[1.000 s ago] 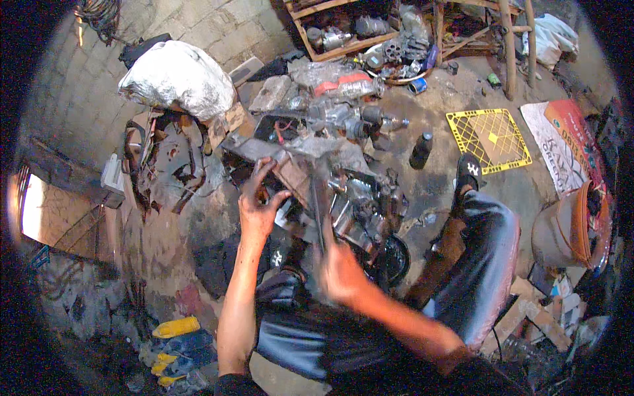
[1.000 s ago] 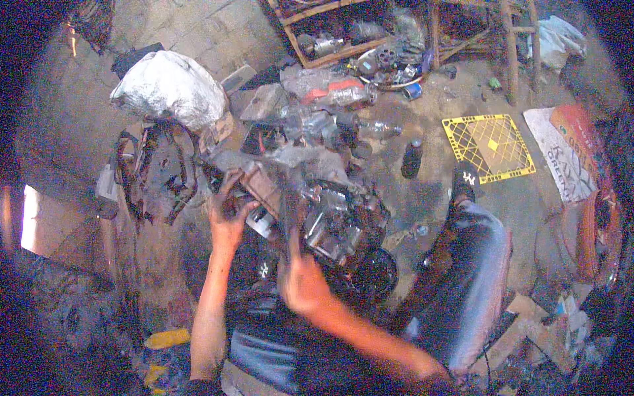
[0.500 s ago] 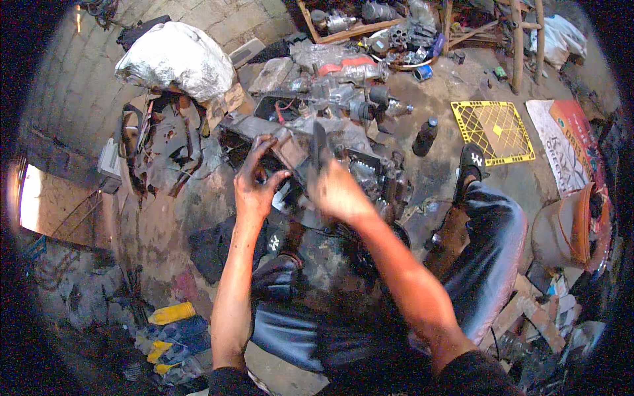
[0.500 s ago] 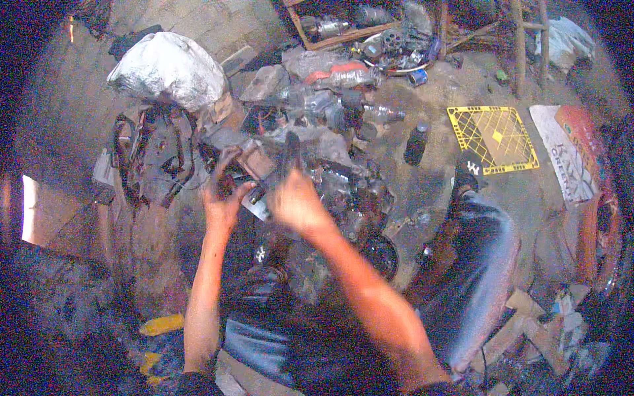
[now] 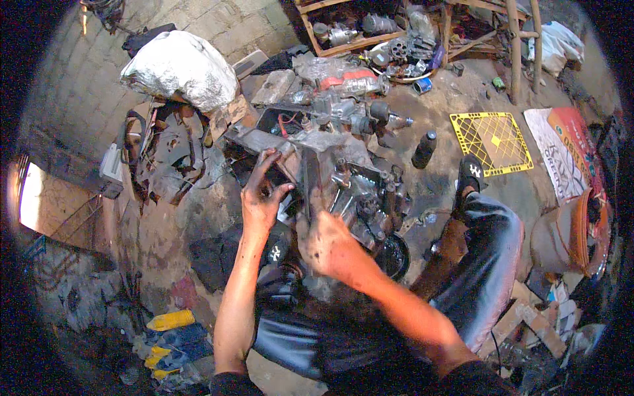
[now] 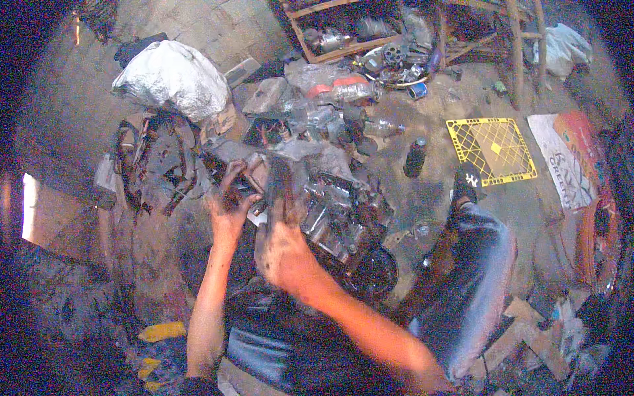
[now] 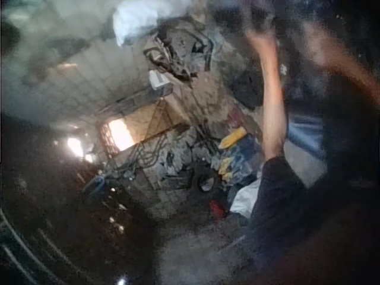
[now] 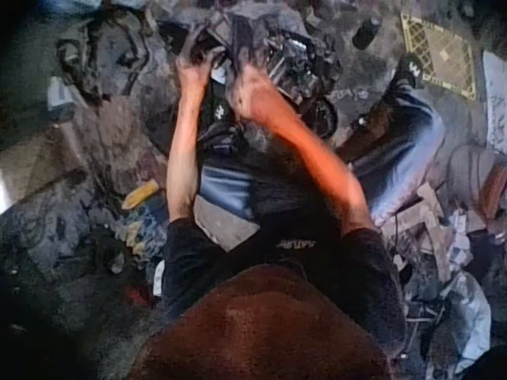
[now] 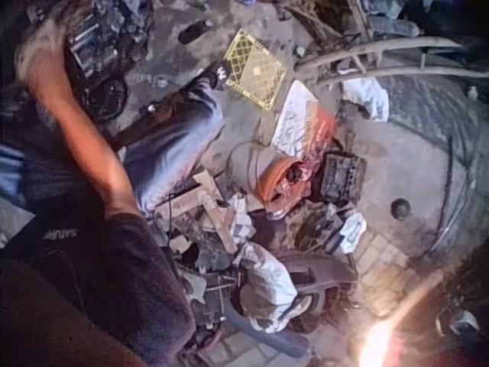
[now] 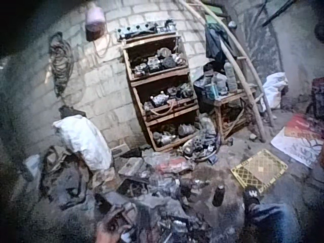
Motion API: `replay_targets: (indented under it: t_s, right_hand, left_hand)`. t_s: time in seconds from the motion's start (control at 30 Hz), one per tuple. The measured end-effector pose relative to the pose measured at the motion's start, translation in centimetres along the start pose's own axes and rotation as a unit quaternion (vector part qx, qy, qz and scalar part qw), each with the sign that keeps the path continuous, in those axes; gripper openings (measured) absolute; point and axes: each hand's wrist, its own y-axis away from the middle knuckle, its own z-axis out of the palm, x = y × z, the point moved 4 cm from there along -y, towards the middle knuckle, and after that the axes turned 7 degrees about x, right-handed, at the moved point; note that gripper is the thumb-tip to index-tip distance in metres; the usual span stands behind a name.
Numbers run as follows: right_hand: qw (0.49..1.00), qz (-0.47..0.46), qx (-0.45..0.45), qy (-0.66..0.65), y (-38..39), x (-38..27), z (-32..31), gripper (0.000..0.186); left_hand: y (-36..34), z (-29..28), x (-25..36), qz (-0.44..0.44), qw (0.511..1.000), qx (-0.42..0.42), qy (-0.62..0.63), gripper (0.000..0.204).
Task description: The person sits on the floor and uses a hand tool to scrape residue off the surface of a metal transmission housing.
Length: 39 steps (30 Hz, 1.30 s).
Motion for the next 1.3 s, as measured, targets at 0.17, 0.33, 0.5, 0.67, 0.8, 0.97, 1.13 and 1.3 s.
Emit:
replay_targets:
  t_s: [0.17,0.33,0.5,0.67,0.8,0.97,1.13,1.3]
  right_hand:
    - [0.948,0.074,-0.288,-0.111,-2.7,5.3,2.6,0.057]
    - [0.946,0.199,-0.252,-0.049,6.9,1.1,-3.9,0.058]
    - [0.948,0.108,-0.300,0.001,8.8,2.2,-1.8,0.074]
    - [0.921,0.155,-0.344,0.100,11.2,3.4,-7.9,0.073]
    - [0.934,0.078,-0.340,0.075,12.1,4.5,-6.9,0.078]
    - [0.891,0.158,-0.393,0.161,13.3,3.3,-10.0,0.087]
    - [0.939,0.106,-0.313,0.097,12.3,6.6,-7.2,0.065]
    - [0.910,0.156,-0.363,0.125,13.3,4.7,-10.4,0.075]
  left_hand:
    - [-0.4,0.1,1.3,-0.078,0.995,-0.037,-0.039,0.062]
    - [-0.6,-0.3,0.8,-0.106,0.992,-0.046,0.041,0.064]
    - [-0.8,0.0,2.0,-0.007,0.999,-0.047,-0.001,0.063]
    - [-0.1,-1.0,3.3,0.005,0.997,-0.047,-0.067,0.052]
    - [0.6,-1.4,5.7,0.045,0.996,-0.051,-0.060,0.028]
    - [3.6,0.3,5.8,-0.007,0.979,-0.202,0.034,0.021]
    - [5.8,2.5,4.3,0.036,0.964,-0.262,-0.001,0.026]
    - [8.0,3.8,5.0,0.078,0.958,-0.275,-0.026,0.045]
